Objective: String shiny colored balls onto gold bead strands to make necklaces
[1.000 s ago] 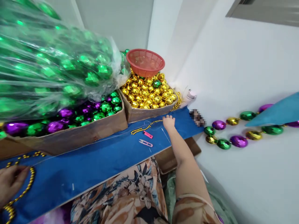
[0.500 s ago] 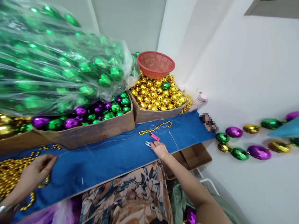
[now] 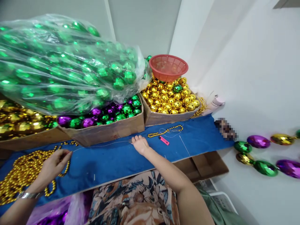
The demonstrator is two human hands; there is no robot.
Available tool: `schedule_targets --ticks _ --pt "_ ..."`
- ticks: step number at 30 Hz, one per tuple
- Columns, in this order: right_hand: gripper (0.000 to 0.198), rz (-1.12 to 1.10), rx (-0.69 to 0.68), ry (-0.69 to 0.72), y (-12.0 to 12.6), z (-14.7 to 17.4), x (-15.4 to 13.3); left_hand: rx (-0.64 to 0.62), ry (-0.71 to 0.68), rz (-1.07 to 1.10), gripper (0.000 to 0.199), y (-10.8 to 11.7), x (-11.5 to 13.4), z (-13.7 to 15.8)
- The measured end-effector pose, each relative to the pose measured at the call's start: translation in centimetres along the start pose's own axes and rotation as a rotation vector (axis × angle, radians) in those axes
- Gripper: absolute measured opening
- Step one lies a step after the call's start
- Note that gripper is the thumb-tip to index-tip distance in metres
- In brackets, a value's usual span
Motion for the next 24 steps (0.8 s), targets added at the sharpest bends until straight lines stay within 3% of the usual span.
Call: schedule_targets --ticks 6,9,12,15,19,22,24 --pt "0.027 -0.002 -0.044 0.003 -0.5 -0.5 -0.4 0.061 0.002 -0.010 0.033 1.0 -0.2 -0.2" --pt "0.034 -0.012 -0.028 -0.014 0.1 0.7 1.4 0.229 0.070 -0.015 0.031 1.6 -1.1 -0.3" --pt "0.035 -0.001 -0.017 -0.096 0.9 2.0 4.9 0.403 0.139 0.016 0.030 1.1 -1.1 -0.1" --pt "0.027 0.021 -0.037 -0.165 1.3 2.5 8.0 0.448 0.008 0.015 0.029 -1.7 1.9 -0.2" --pt "0.028 0.027 -0.087 -0.160 0.7 1.8 8.9 0.242 -0.344 -0.200 0.030 -8.7 8.0 -0.5" --pt "0.028 0.007 -0.095 -0.162 0.4 1.6 8.7 0.117 -0.485 -0.351 0.031 -12.7 9.7 -0.2" --pt "0.027 -0.025 -0.069 -0.170 0.8 1.8 8.6 0.113 -0.500 -0.360 0.032 -13.5 9.7 0.0"
Point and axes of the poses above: each hand's wrist, its own z-axis away from the middle knuckle, its own y-axis out of the back of the hand, x = y × z, the point moved 10 cm from there along -z, towards the middle knuckle, and after that the axes turned 11 degrees about -z, right-handed, at the moved point
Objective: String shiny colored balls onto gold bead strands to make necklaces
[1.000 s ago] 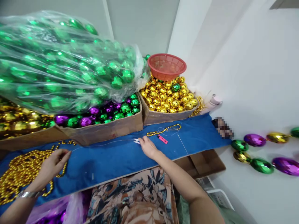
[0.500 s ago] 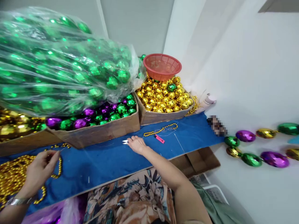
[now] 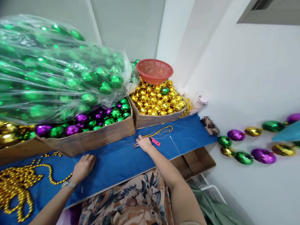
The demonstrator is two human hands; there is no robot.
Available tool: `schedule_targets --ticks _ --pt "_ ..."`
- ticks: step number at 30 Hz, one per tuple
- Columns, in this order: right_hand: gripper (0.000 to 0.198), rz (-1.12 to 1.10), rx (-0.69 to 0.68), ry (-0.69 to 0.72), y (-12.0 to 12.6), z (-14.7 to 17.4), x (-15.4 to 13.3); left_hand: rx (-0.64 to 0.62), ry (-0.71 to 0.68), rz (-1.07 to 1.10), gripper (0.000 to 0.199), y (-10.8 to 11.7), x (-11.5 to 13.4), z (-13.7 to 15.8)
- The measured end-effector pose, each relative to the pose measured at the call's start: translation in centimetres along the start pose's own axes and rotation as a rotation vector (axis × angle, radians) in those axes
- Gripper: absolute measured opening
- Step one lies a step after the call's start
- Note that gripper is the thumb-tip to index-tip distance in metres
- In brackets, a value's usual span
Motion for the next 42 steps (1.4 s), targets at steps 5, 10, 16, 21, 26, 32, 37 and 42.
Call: schedule_targets --ticks 5,10,16,21,26,32,37,42 --pt "0.019 -0.164 0.175 0.047 4.3 2.1 -0.9 0.107 0.097 0.262 0.033 3.1 -0.2 -1.7" --pt "0.019 -0.333 0.414 0.165 14.8 4.2 -3.0 0.096 0.184 0.861 0.039 10.9 6.2 -9.8" --pt "0.024 -0.981 0.824 0.538 30.7 10.5 -4.2 0.046 -0.194 1.550 0.046 21.3 20.7 -20.0" --pt "0.023 -1.145 1.163 0.481 36.8 19.1 3.3 -0.216 -0.352 1.487 0.039 20.7 25.6 -20.7" --pt "0.031 -1.334 1.435 0.223 34.9 29.4 16.0 -0.298 -0.382 1.373 0.030 18.3 26.4 -19.9" --pt "0.037 -1.141 1.553 -0.220 25.6 40.1 26.4 -0.312 -0.447 1.256 0.023 19.6 29.4 -21.6" --pt "0.038 -0.545 1.070 -0.780 12.1 42.5 27.3 -0.333 -0.622 0.993 0.022 19.3 34.3 -19.5" --pt "0.024 -0.437 0.619 -0.987 -1.2 41.9 24.2 -0.442 -0.728 0.786 0.013 12.8 40.2 -12.5"
Point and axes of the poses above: each hand's wrist, its own z-axis away from the middle knuckle, its own y-axis out of the back of the hand, x = y × z, the point moved 10 cm from there along -z, towards the middle knuckle, and after that the axes turned 11 degrees about -z, right-handed, at the moved point
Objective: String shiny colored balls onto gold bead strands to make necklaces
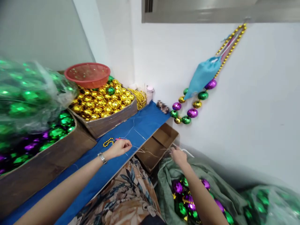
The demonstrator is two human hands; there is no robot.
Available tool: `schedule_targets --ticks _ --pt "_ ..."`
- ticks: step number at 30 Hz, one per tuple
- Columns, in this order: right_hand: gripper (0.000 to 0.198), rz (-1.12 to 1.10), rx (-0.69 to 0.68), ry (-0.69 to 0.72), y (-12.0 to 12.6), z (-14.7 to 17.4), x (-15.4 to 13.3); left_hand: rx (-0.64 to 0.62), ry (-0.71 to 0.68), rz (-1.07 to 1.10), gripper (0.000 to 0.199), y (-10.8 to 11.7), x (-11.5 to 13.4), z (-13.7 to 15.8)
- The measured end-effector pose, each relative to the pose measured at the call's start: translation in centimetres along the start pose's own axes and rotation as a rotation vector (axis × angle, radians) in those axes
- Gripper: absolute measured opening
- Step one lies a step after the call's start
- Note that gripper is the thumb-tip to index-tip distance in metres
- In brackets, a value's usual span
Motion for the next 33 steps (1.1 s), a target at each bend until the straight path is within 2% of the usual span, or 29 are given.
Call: schedule_targets --ticks 3,6,10,13,20,23,26,28,30,33 --pt "0.032 0.074 -0.119 0.022 -3.8 2.0 -0.2 -0.051 0.028 -0.039 0.015 -4.9 -0.4 0.1" --pt "0.037 0.042 -0.210 0.154 -6.2 2.9 -3.3 -0.067 0.054 -0.058 0.019 -7.0 -0.9 -0.4" --pt "0.034 -0.015 -0.274 0.311 -8.0 3.6 -7.9 -0.069 0.063 -0.055 0.023 -7.5 -1.2 -1.4" --pt "0.035 -0.018 -0.272 0.343 -8.9 3.7 -9.9 -0.073 0.058 -0.044 0.023 -7.6 -1.1 -1.9" --pt "0.033 0.017 -0.248 0.323 -10.5 2.6 -11.2 -0.060 0.052 0.018 0.021 -7.5 -0.4 -2.4" --pt "0.033 0.039 -0.235 0.307 -10.5 1.7 -11.1 -0.031 0.056 0.059 0.022 -6.6 -0.6 -2.2" --pt "0.036 0.058 -0.215 0.301 -10.2 0.5 -11.0 0.044 0.083 0.097 0.027 -3.4 -1.0 -0.8" --pt "0.038 0.065 -0.209 0.320 -10.3 -0.2 -11.5 0.136 0.113 0.112 0.029 0.9 -1.0 0.7" --pt "0.039 0.068 -0.218 0.364 -10.7 -0.8 -12.7 0.299 0.144 0.110 0.028 7.4 -0.6 2.6" --pt "0.038 0.076 -0.249 0.452 -11.9 -1.1 -15.5 0.630 0.146 -0.006 0.027 19.4 1.3 5.4"
Point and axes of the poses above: each hand's wrist, its own z-axis away from the middle knuckle, its own y-axis out of the back of the hand, x = y × z, the point moved 10 cm from there along -z, towards the middle knuckle, and after that the axes turned 11 degrees about -z, right-handed, at the moved point
